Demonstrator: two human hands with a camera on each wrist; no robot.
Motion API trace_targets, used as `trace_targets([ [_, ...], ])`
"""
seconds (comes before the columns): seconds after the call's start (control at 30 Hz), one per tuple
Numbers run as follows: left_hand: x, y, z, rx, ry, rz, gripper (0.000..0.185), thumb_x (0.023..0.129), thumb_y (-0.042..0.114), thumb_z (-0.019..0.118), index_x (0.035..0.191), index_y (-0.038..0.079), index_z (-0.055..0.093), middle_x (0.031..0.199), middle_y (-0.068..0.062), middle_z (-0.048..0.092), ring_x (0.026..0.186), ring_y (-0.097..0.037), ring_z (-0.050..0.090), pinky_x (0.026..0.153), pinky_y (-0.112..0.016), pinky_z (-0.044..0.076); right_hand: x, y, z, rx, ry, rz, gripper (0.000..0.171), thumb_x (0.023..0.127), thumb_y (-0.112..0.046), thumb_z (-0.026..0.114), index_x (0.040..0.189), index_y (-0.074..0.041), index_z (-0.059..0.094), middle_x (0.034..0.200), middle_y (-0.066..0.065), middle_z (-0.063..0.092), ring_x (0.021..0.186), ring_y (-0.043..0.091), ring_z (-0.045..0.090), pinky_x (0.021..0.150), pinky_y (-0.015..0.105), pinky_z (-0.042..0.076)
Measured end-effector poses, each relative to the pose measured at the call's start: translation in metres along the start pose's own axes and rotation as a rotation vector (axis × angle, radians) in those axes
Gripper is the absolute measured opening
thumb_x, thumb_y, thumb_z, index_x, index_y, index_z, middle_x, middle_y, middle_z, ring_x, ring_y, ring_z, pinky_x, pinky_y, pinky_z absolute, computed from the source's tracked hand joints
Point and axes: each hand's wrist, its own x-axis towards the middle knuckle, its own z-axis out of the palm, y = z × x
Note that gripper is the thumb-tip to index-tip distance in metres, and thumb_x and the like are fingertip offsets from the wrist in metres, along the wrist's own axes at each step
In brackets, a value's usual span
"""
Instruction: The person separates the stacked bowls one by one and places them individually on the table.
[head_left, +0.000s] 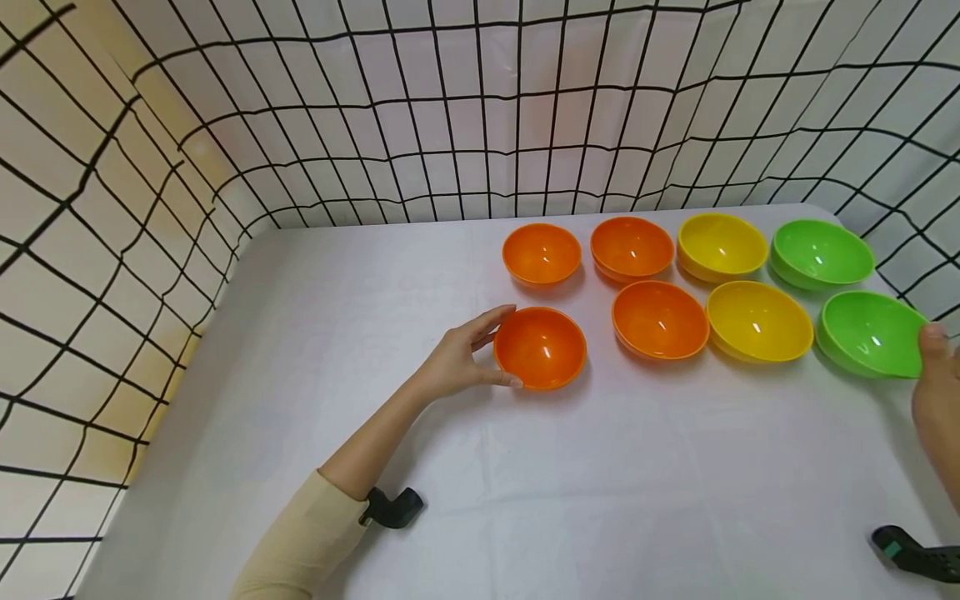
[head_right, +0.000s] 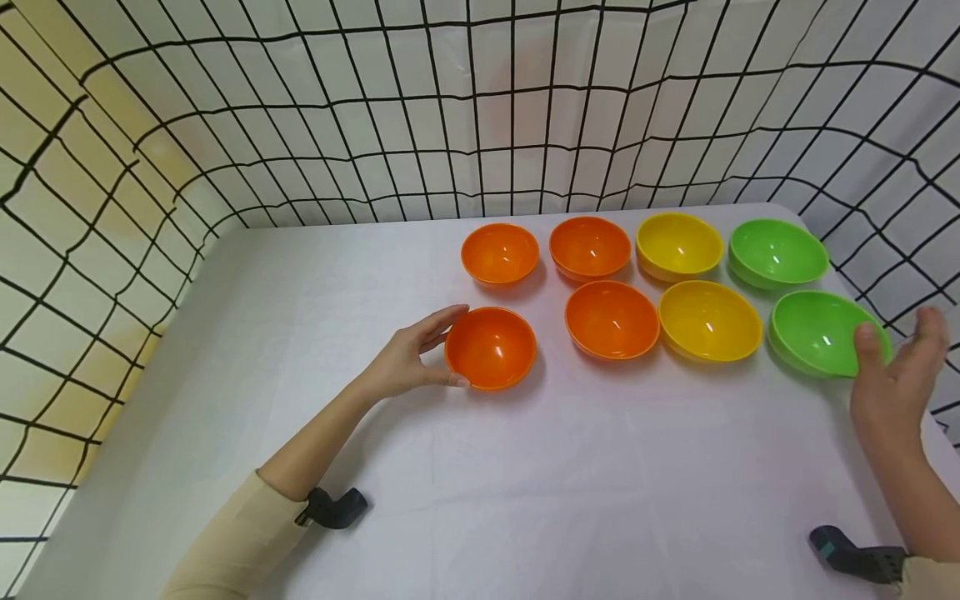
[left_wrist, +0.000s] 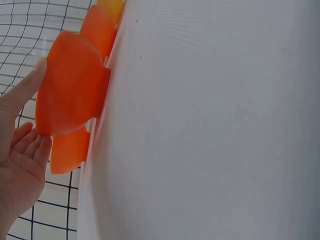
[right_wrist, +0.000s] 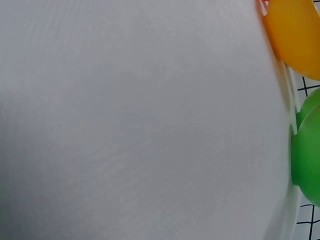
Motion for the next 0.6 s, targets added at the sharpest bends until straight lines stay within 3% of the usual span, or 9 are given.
trace_targets([
  [0.17, 0.002, 0.014, 0.002, 0.001, 0.014, -0.010, 0.088, 0.066, 0.010, 0.083, 0.141, 0.008, 0.037, 0.142, -0.008, 0.041, 0.131, -0.019, 0.039, 0.105, -0.032, 0.037, 0.005, 0.011, 0.003, 0.002, -0.033, -0.034, 0.070, 0.095, -0.055, 0.013, 0.147, -0.015, -0.011, 0.154, 0.006, -0.014, 0.140, 0.030, -0.008, 0.112, 0.054, 0.001],
  [0.27, 0.002, 0.028, 0.001, -0.006, 0.013, -0.002, 0.086, 0.067, 0.005, 0.082, 0.140, 0.002, 0.036, 0.142, -0.015, 0.041, 0.130, -0.026, 0.039, 0.105, -0.037, 0.037, 0.008, 0.012, 0.006, 0.017, -0.013, -0.084, 0.064, 0.096, -0.052, 0.016, 0.147, -0.026, -0.013, 0.153, -0.003, -0.015, 0.140, 0.021, -0.010, 0.114, 0.049, -0.002],
  [0.33, 0.002, 0.036, 0.000, 0.004, 0.011, 0.000, 0.085, 0.067, 0.003, 0.081, 0.139, -0.002, 0.036, 0.141, -0.019, 0.040, 0.130, -0.029, 0.039, 0.105, -0.039, 0.037, 0.004, 0.004, 0.012, 0.122, 0.034, -0.192, 0.059, 0.098, -0.047, 0.019, 0.147, -0.029, -0.008, 0.154, -0.006, -0.009, 0.140, 0.012, -0.008, 0.116, 0.036, -0.003],
  [0.47, 0.002, 0.039, -0.001, 0.017, 0.006, -0.017, 0.084, 0.068, 0.004, 0.080, 0.139, -0.003, 0.035, 0.141, -0.019, 0.040, 0.130, -0.029, 0.039, 0.105, -0.040, 0.037, -0.016, -0.028, 0.019, 0.391, 0.064, -0.490, 0.055, 0.100, -0.033, 0.036, 0.148, -0.019, 0.012, 0.154, -0.003, 0.008, 0.140, 0.005, 0.005, 0.113, 0.016, 0.000],
  [0.53, 0.003, 0.027, -0.001, 0.026, 0.009, -0.018, 0.086, 0.068, 0.009, 0.082, 0.140, 0.002, 0.035, 0.142, -0.014, 0.041, 0.130, -0.025, 0.040, 0.105, -0.036, 0.037, -0.026, -0.044, 0.024, 0.476, 0.048, -0.624, 0.055, 0.098, -0.030, 0.041, 0.145, -0.010, 0.022, 0.151, 0.001, 0.016, 0.139, 0.008, 0.012, 0.113, 0.014, 0.004],
  [0.6, 0.004, 0.015, -0.001, 0.029, 0.013, -0.006, 0.088, 0.067, 0.011, 0.083, 0.141, 0.006, 0.036, 0.143, -0.010, 0.041, 0.130, -0.021, 0.040, 0.104, -0.034, 0.038, -0.032, -0.058, 0.029, 0.483, 0.013, -0.697, 0.055, 0.097, -0.035, 0.042, 0.144, -0.011, 0.025, 0.150, 0.002, 0.019, 0.138, 0.009, 0.015, 0.114, 0.018, 0.005],
])
